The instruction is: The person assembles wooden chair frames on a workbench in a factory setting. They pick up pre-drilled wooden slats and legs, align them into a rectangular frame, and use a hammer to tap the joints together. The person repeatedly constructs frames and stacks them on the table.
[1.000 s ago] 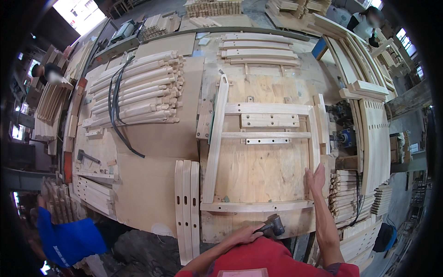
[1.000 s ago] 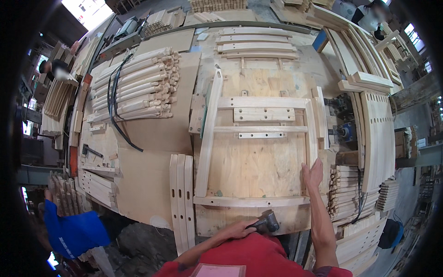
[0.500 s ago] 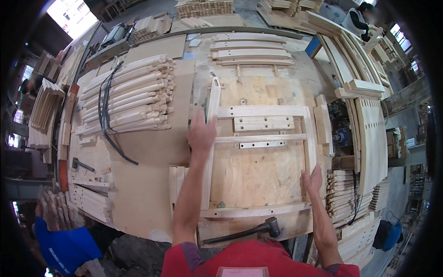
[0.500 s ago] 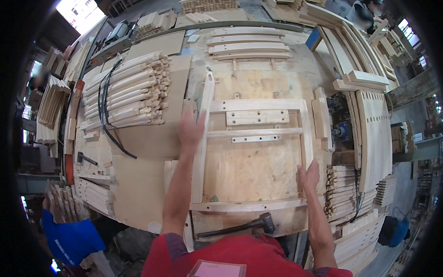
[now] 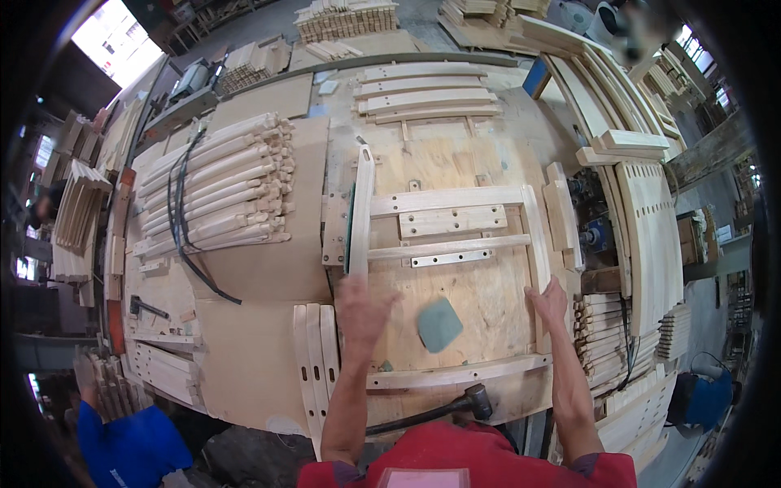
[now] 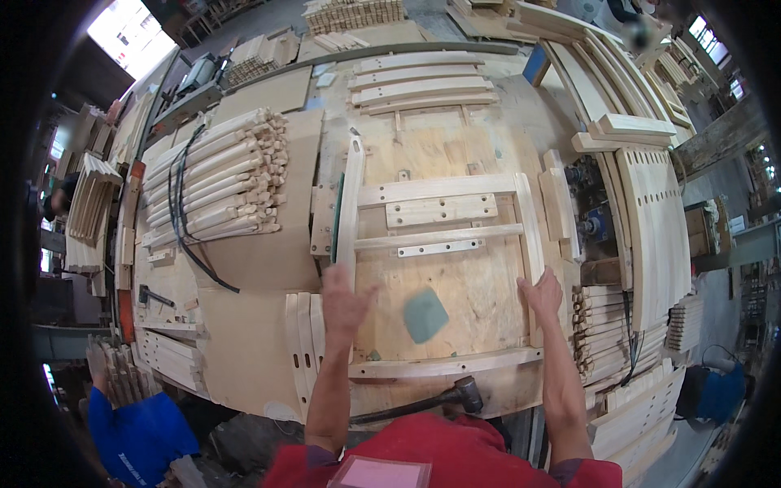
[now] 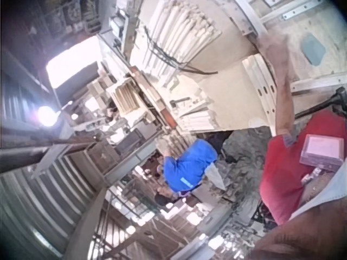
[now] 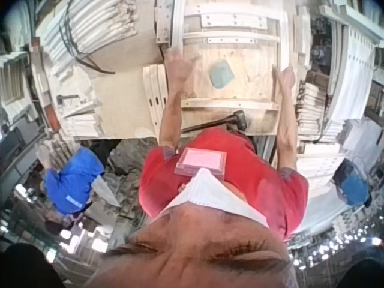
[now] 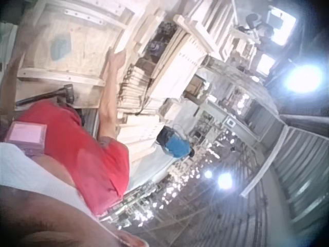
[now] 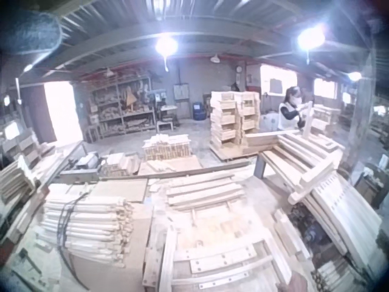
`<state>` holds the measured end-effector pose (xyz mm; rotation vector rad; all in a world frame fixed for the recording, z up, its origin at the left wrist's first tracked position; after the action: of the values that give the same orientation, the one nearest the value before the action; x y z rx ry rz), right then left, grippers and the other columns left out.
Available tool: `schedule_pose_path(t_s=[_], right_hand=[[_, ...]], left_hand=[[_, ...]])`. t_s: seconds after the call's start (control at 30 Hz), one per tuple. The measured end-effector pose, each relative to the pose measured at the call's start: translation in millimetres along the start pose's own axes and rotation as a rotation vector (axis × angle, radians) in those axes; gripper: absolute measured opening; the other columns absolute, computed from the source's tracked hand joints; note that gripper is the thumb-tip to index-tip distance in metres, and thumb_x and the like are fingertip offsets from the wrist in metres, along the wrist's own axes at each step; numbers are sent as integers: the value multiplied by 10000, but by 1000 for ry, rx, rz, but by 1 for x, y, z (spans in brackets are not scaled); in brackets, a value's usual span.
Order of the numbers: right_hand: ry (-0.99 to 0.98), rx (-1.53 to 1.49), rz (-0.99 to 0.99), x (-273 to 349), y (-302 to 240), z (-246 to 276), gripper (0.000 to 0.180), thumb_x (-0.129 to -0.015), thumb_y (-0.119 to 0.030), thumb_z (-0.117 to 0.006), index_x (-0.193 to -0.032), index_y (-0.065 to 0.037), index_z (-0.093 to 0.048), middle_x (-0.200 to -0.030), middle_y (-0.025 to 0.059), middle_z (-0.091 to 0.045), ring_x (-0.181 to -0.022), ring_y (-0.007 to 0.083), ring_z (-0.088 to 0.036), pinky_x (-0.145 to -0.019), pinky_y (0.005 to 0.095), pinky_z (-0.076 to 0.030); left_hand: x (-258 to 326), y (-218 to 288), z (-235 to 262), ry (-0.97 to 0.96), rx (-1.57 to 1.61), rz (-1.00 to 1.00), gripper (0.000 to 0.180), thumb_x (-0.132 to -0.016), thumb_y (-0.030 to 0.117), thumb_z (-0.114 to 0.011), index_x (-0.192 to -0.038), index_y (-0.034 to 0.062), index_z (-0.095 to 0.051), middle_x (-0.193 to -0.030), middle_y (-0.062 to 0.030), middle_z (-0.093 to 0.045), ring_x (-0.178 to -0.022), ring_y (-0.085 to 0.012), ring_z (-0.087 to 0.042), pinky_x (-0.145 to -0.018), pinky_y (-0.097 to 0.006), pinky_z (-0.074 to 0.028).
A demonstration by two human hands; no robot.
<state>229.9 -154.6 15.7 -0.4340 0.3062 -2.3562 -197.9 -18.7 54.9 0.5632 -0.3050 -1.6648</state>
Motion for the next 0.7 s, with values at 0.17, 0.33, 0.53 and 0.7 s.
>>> schedule_pose_path(t_s=[0.17, 0.33, 0.53, 0.7], right_hand=[[-79, -392, 50, 0, -4, 23, 460, -768, -133, -769, -1185, 14, -640, -1005, 144, -710, -915, 251, -686, -823, 377, -534], [224, -622, 176, 45, 1, 89, 399, -793, -127, -783, -1139, 5, -634, -969, 117, -690, -872, 215, -658, -792, 359, -525], [428, -999, 394, 63, 22, 127, 429, -867, -158, -804, -1209, 4, -601, -1068, 84, -653, -941, 191, -620, -839, 348, -512], [444, -1167, 416, 80, 34, 113, 501, -848, -100, -826, -1272, 24, -590, -1136, 85, -654, -1012, 195, -626, -933, 338, -500]], left_hand=[[3, -55, -14, -180, -13, 388, 492, -834, 309, -734, -1160, -11, -552, -1091, -284, -649, -1044, -445, -642, -916, -513, -504], [16, -15, 46, 165, 374, 340, 472, -757, 222, -721, -1135, -6, -557, -957, -251, -693, -918, -461, -676, -832, -519, -528], [42, 20, 95, 434, 684, 200, 319, -735, 115, -748, -996, 2, -604, -854, -188, -680, -777, -320, -685, -731, -419, -547], [82, 7, 96, 392, 640, 186, 315, -771, 117, -759, -1025, 4, -613, -883, -118, -692, -806, -227, -675, -754, -377, -540]])
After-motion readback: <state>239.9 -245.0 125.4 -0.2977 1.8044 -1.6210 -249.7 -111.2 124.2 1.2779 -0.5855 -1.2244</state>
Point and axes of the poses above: each hand's wrist, its own x-axis away from the middle knuckle, its own z-axis out of the back of the hand, y = z × x, the point moved 6 cm from there along -x, towards the middle knuckle
